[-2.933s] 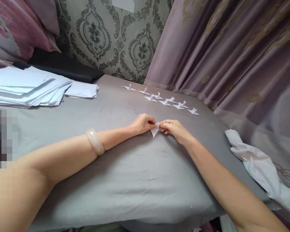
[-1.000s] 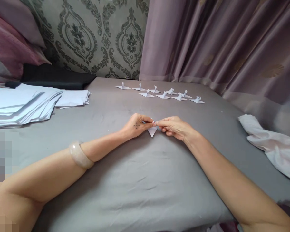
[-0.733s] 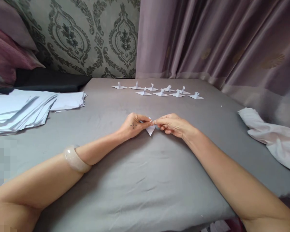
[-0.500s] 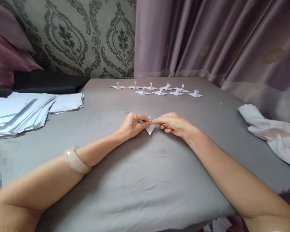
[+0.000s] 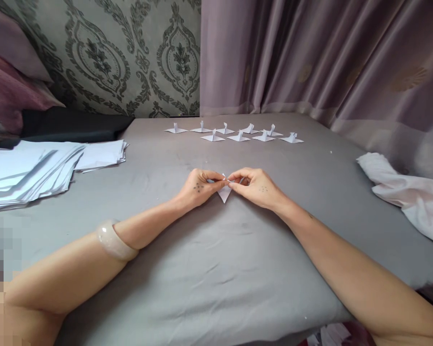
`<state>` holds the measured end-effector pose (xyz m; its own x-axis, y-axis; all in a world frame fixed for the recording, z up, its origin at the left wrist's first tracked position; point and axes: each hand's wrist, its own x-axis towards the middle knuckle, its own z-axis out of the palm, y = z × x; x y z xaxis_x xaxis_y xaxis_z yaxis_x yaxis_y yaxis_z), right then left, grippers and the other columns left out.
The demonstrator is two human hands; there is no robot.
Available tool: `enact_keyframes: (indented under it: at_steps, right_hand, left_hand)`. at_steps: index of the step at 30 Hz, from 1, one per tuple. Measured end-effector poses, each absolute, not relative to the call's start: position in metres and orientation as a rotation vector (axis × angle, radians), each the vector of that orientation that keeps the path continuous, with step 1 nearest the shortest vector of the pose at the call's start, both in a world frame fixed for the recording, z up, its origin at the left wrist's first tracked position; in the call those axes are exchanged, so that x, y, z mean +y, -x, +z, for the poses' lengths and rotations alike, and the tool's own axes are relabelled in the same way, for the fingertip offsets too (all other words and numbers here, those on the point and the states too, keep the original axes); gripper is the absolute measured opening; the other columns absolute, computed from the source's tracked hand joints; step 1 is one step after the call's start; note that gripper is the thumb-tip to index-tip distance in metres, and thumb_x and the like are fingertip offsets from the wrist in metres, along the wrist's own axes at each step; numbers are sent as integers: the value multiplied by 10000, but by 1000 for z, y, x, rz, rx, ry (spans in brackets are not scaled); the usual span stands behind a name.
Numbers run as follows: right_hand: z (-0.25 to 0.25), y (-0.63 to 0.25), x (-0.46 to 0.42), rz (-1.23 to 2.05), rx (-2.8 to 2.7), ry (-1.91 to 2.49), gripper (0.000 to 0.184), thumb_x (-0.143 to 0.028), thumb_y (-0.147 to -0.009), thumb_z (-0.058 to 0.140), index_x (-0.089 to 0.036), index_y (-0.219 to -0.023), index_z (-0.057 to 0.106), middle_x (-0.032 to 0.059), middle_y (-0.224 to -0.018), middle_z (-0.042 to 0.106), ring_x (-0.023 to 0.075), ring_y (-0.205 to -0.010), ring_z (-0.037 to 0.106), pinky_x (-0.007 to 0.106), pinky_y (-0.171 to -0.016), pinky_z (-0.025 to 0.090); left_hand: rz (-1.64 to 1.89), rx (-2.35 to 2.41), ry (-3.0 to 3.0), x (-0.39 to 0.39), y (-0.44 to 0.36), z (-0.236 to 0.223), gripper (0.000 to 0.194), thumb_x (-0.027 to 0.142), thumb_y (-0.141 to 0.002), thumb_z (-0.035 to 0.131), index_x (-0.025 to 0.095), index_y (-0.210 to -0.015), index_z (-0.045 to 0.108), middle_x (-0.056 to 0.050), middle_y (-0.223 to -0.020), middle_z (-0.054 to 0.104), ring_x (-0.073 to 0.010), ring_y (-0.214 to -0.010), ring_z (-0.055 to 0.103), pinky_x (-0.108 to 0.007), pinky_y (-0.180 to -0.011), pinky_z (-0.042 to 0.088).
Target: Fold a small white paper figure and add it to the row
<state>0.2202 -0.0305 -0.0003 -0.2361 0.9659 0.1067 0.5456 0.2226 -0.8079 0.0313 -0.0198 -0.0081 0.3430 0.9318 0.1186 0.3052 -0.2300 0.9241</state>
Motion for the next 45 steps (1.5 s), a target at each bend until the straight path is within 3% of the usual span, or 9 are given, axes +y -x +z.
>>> enact_keyframes:
  at_steps: [13, 20, 23, 29, 33, 39, 45]
  right_hand:
    - [6, -219, -33, 612, -2078, 1364, 93, -223, -852, 551, -202, -806, 628, 17, -890, 618, 124, -728, 561, 252, -674, 400]
    - [-1, -220, -28, 449, -2037, 1330, 152, -161, -859, 540, -209, -948, 653, 26, -945, 638, 138, -769, 589, 272, -744, 433]
    - [-2, -219, -30, 413, -1954, 1378, 163, -154, -848, 551, -200, -971, 649, 28, -947, 657, 133, -724, 589, 281, -741, 449]
    - [-2, -218, -35, 445, -1980, 1421, 138, -181, -857, 540, -208, -934, 651, 23, -937, 668, 131, -699, 592, 287, -719, 458]
    - [-4, -219, -35, 457, -1995, 1435, 142, -182, -852, 545, -203, -938, 656, 29, -937, 672, 132, -714, 600, 287, -710, 455]
    - [-6, -217, -37, 518, -2024, 1441, 161, -239, -836, 591, -212, -975, 668, 22, -958, 662, 129, -747, 605, 275, -696, 446]
    - [-9, -213, -31, 509, -2085, 1481, 110, -273, -839, 606, -202, -888, 674, 27, -916, 637, 140, -762, 583, 279, -711, 432]
  left_hand:
    - [848, 1190, -1897, -16, -29, -14, 306, 454, -772, 662, 162, -852, 706, -18, -756, 654, -123, -652, 520, -246, -626, 407]
    - [811, 1481, -2247, -16, -27, -13, 135, 270, -776, 631, 172, -686, 613, -76, -1044, 638, -235, -1014, 554, -412, -924, 385]
    - [842, 1614, -2318, -18, -26, -12, 149, 239, -790, 580, 167, -661, 557, -88, -1148, 626, -252, -1083, 550, -442, -964, 350]
    - [675, 1605, -2304, -22, -24, -6, 322, 484, -797, 585, 174, -713, 607, -88, -885, 663, -259, -922, 589, -406, -881, 420]
    - [662, 1598, -2112, -34, -27, 4, 272, 407, -785, 570, 165, -831, 688, -95, -959, 659, -223, -865, 601, -345, -799, 461]
    - [650, 1606, -1803, -41, -29, 10, 222, 271, -750, 521, 175, -878, 675, -29, -696, 636, -156, -612, 564, -274, -571, 427]
    - [745, 1556, -1838, -26, -22, 0, 367, 266, -716, 579, 183, -1074, 601, -52, -946, 626, -133, -672, 554, -264, -603, 444]
